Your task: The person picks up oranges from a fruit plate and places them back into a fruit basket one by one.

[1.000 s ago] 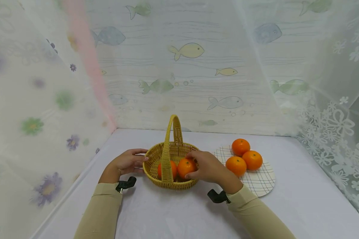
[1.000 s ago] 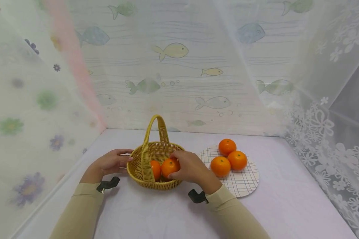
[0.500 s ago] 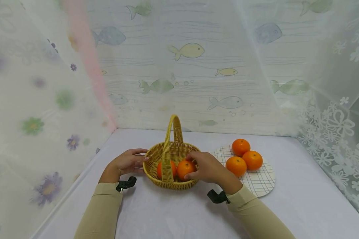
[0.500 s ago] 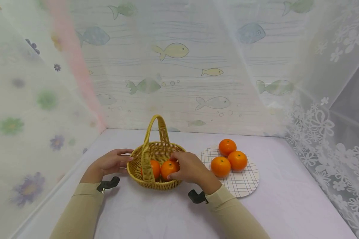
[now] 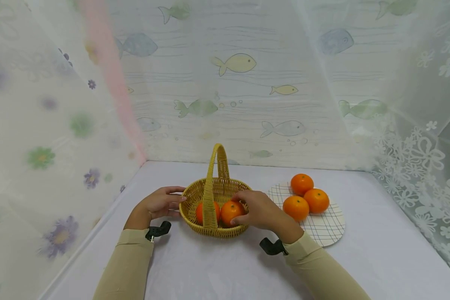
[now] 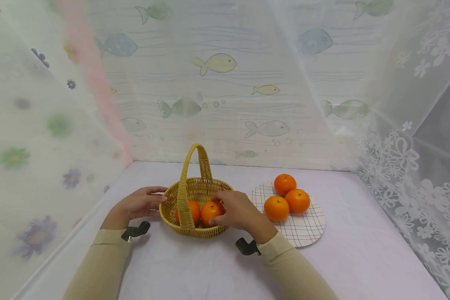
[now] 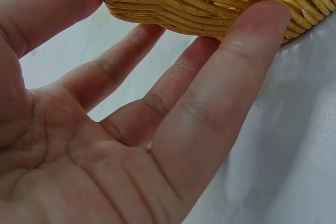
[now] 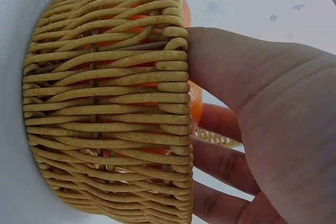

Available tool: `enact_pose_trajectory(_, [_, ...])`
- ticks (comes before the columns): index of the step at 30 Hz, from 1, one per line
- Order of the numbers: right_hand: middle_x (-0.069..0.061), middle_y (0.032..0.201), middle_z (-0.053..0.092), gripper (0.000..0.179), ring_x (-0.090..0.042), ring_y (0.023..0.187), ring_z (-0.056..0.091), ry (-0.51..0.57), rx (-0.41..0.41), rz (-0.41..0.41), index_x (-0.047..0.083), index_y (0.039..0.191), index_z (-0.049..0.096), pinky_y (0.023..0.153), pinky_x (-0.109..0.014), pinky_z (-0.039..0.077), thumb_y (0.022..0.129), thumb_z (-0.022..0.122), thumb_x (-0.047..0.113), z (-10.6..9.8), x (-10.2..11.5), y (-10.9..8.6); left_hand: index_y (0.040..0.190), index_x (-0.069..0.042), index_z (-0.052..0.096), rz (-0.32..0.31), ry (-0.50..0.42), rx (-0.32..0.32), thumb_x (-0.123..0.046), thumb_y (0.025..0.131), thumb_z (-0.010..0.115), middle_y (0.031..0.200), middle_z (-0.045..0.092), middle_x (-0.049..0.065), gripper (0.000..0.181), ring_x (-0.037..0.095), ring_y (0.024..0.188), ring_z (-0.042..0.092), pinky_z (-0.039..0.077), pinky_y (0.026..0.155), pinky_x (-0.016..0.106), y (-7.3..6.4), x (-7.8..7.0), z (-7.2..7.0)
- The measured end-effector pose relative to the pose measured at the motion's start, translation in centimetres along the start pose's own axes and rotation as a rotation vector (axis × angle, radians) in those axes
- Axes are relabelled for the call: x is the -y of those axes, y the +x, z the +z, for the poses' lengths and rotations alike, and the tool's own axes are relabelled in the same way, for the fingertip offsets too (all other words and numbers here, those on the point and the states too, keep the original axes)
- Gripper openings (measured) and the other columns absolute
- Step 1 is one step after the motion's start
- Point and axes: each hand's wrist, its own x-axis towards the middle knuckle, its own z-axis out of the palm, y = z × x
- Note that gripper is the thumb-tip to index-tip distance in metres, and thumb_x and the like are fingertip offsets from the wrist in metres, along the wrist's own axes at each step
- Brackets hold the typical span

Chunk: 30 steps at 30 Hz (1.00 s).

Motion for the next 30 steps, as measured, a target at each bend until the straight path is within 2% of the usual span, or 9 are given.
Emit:
enact_pose_trajectory(16, [0.008, 0.113, 0.063, 0.06, -0.016, 0.105, 0.058, 0.009, -0.012, -0.012, 0.02, 0.12, 0.062, 0.092, -0.038, 0.049, 0.071, 0.08, 0.049, -0.6, 0.0, -0.2, 0.139, -0.009, 0.043, 0.0, 0.0, -0.001, -0.018, 0.089, 0.067, 0.128, 0.056, 0.016, 0.056, 0.028, 0.101, 0.065, 0.054, 0.083, 0.049, -0.1, 0.0, 0.0])
enact_pose_trajectory(24, [0.007, 0.118, 0.063, 0.061, -0.015, 0.11, 0.057, 0.009, 0.0, 0.035, 0.022, 0.121, 0.061, 0.097, -0.038, 0.047, 0.07, 0.08, 0.05, -1.0, -0.4, -0.4, 0.139, -0.009, 0.042, -0.003, -0.003, 0.006, -0.021, 0.086, 0.071, 0.124, 0.058, 0.013, 0.061, 0.027, 0.1, 0.065, 0.054, 0.084, 0.05, -0.1, 0.1, 0.1])
enact_pose_trajectory(30, [0.005, 0.119, 0.064, 0.06, -0.014, 0.111, 0.057, -0.023, -0.042, 0.025, 0.022, 0.12, 0.062, 0.098, -0.038, 0.047, 0.071, 0.079, 0.051, -1.5, -1.1, -1.0, 0.139, -0.009, 0.043, 0.0, -0.004, 0.007, -0.02, 0.087, 0.07, 0.123, 0.057, 0.013, 0.06, 0.027, 0.1, 0.065, 0.054, 0.084, 0.05, 0.1, 0.1, -0.1])
